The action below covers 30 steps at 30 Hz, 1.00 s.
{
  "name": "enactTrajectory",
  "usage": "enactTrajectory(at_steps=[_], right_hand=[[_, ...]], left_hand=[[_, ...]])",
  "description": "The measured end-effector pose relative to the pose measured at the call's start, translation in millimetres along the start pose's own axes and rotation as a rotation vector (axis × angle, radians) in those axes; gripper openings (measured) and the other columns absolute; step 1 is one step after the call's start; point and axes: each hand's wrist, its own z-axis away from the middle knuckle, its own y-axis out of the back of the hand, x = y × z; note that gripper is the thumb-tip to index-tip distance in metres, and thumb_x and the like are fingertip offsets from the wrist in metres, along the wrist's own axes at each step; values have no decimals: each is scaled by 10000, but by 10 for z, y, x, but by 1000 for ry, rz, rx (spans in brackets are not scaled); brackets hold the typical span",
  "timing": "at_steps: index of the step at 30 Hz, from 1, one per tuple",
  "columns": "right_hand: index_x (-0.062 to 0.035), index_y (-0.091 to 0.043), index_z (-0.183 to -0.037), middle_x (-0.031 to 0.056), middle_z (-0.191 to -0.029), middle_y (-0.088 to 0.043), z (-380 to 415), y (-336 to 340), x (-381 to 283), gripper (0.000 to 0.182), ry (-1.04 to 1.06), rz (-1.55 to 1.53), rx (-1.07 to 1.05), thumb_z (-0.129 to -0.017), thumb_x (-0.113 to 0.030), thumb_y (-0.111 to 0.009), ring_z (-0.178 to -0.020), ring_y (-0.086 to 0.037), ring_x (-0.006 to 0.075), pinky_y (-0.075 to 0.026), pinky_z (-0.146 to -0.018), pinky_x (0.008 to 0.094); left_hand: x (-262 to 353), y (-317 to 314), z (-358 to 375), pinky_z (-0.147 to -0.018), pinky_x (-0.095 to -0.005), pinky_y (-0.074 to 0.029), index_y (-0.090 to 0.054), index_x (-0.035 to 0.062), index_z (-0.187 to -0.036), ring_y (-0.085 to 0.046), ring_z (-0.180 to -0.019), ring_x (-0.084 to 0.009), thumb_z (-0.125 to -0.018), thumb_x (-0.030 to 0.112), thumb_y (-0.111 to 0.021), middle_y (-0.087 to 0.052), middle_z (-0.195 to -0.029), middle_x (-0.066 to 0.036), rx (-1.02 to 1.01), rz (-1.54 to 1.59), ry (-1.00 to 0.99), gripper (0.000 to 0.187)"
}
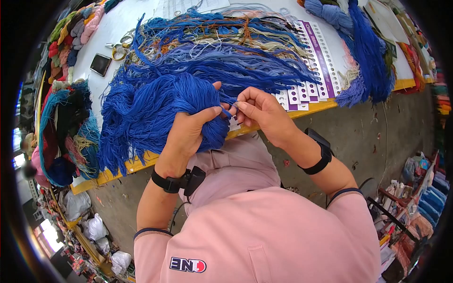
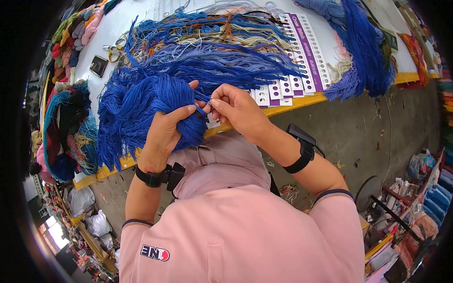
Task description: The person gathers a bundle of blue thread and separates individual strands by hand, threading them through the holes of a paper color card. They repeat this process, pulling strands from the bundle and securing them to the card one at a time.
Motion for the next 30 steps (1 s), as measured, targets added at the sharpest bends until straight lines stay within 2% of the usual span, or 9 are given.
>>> enactTrajectory(at_steps=[6,9,12,14,15,21,24,30], right_hand=[[-70,-563,-969,-26,-809,-585,-3,1,-9,97,-76,-95,-11,-973,-165,-581,-694,-493,27,-384,-590,177],[-63,-588,-955,-43,-793,-553,-8,-86,-52,105,-101,102,-45,-956,-165,-614,-667,-449,17,-346,-568,180],[-63,-608,-941,-55,-771,-523,-43,-86,6,109,-6,66,-29,-941,-167,-640,-640,-409,7,-311,-543,176],[-54,-624,-949,-53,-774,-531,-23,-70,-35,99,-72,-9,-30,-929,-147,-651,-657,-430,18,-341,-565,190],[-49,-632,-953,-52,-775,-535,-9,-58,-50,96,-105,-47,-28,-924,-137,-657,-665,-440,23,-356,-577,197],[-63,-624,-931,-60,-721,-472,-4,-45,-8,86,-145,-132,3,-928,-143,-655,-607,-380,18,-266,-490,185],[-70,-614,-927,-51,-725,-495,-6,-38,1,81,-122,-131,-37,-935,-144,-646,-612,-415,18,-295,-493,174],[-71,-574,-904,-22,-719,-556,0,-79,14,103,-114,-98,14,-974,-147,-586,-603,-467,25,-364,-514,165]], left_hand=[[-24,21,3,-856,-303,-536,-460,-36,-1370,-652,-927,-181,-833,-59,-608,-667,-1042,-130,39,-29,-19,558],[-8,-18,10,-858,-299,-535,-480,-32,-1357,-649,-932,-170,-825,-68,-620,-663,-1084,-118,27,-35,-27,551],[-5,12,12,-866,-301,-534,-496,-32,-1340,-646,-951,-164,-820,-69,-634,-642,-1152,-112,-1,-48,-13,540],[-9,19,19,-880,-304,-530,-509,-35,-1322,-642,-972,-167,-819,-59,-647,-616,-1212,-114,5,-59,-20,522],[-9,14,26,-882,-304,-530,-509,-35,-1322,-642,-971,-165,-820,-58,-648,-619,-1204,-116,9,-55,-38,521],[-6,16,15,-874,-299,-529,-494,-36,-1333,-646,-954,-158,-822,-55,-651,-643,-1151,-116,-4,-38,-48,535],[-35,-19,8,-854,-298,-536,-476,-30,-1350,-655,-930,-160,-824,-47,-649,-660,-1113,-104,3,-56,-69,554],[-40,-36,9,-845,-290,-530,-485,-32,-1340,-655,-916,-158,-822,-47,-652,-676,-1036,-98,33,-46,-62,545]])
